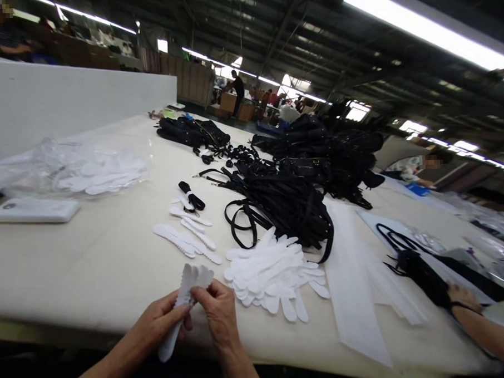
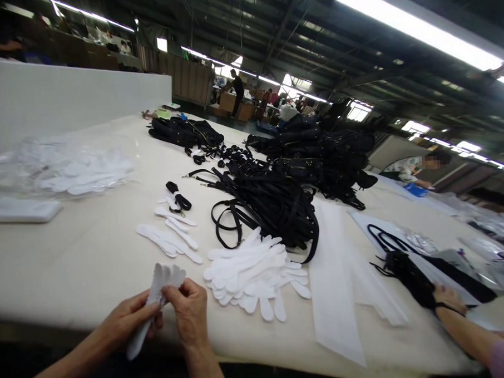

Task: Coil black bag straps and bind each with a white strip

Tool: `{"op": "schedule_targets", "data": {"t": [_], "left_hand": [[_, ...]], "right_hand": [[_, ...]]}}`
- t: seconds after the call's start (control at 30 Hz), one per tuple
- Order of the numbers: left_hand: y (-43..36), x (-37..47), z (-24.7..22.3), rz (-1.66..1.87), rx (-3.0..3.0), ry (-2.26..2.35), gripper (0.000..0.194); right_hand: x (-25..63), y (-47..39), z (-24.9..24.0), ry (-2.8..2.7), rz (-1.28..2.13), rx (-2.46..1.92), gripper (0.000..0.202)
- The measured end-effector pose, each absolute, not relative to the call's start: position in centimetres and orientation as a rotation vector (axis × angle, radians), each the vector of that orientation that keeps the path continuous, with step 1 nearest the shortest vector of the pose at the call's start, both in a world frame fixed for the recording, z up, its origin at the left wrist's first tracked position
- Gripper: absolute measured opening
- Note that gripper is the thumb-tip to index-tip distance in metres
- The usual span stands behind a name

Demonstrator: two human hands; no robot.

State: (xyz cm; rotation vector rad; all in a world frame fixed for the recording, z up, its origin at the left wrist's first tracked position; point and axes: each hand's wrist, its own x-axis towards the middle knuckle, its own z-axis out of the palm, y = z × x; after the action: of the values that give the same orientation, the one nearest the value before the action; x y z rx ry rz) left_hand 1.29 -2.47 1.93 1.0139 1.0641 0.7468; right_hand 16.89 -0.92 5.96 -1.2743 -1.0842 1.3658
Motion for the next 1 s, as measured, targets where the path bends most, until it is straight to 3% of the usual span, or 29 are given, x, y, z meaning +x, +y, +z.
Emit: {"op": "schedule_targets", "data": {"t": [0.4, 0.73, 0.9, 1.0], "left_hand": [[-1.7, 1.0, 2.3, 0.831, 0.842, 1.189, 0.048], [-0.3, -0.2, 2.5, 1.167, 0.434, 1.097, 0.032], [0.2, -0.6, 0.6, 1.031, 0.515, 1.04, 0.042], [0.2, 0.3, -0.2, 0.925, 0.603, 1.048, 0.045]], "right_hand": [[17.5, -0.6, 6.0, -1.148, 1.393, -1.186, 0.019], [19.8, 0.2, 4.1, -0.891, 1.272, -1.309, 0.028], [26.2, 2.9, 5.9, -1.03, 0.971, -1.442, 0.033], [30.4, 4.0, 7.5, -1.231, 0.669, -1.631, 0.054]]}}
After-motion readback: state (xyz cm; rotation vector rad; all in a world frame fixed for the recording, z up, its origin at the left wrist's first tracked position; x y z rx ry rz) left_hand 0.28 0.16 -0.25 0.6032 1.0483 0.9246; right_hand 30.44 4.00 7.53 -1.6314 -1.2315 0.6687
